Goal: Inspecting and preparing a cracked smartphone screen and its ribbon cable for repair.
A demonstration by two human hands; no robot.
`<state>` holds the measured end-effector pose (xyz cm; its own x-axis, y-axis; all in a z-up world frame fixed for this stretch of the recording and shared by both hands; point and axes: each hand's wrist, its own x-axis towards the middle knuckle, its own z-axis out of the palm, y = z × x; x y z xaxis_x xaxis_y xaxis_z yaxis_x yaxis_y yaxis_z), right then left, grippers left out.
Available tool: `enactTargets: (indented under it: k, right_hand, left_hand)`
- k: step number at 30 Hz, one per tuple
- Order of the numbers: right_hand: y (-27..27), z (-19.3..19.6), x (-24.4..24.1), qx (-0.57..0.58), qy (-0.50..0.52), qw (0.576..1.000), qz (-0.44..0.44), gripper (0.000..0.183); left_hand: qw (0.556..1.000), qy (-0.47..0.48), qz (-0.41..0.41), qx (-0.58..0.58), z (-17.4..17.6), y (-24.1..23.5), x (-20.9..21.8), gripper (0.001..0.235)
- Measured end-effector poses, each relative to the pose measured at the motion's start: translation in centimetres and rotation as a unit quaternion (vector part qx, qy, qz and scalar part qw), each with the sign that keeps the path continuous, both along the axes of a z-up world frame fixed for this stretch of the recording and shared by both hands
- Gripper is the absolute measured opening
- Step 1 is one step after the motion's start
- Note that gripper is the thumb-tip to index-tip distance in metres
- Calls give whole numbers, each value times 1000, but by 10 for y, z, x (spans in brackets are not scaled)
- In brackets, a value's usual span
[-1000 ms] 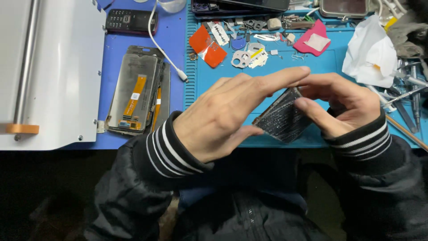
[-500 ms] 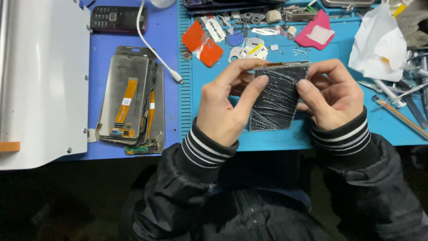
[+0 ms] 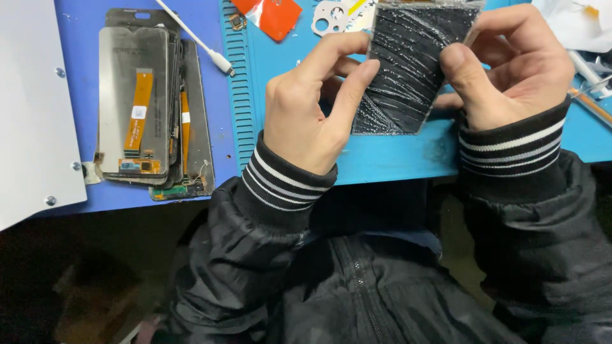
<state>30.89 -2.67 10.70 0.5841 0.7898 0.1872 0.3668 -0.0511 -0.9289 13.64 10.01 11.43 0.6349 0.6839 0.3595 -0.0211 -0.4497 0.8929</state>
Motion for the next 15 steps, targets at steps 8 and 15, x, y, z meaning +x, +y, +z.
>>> enactTargets:
  k: [8, 15]
  right_hand:
    - [-1, 8, 6, 5, -38, 997, 65, 22]
    - [2, 10, 0, 29, -15, 996, 88, 43]
  left_hand:
    - [1000, 6, -15, -19, 4, -2, -2, 7]
    - [1000, 16, -3, -10, 5, -2, -3, 8]
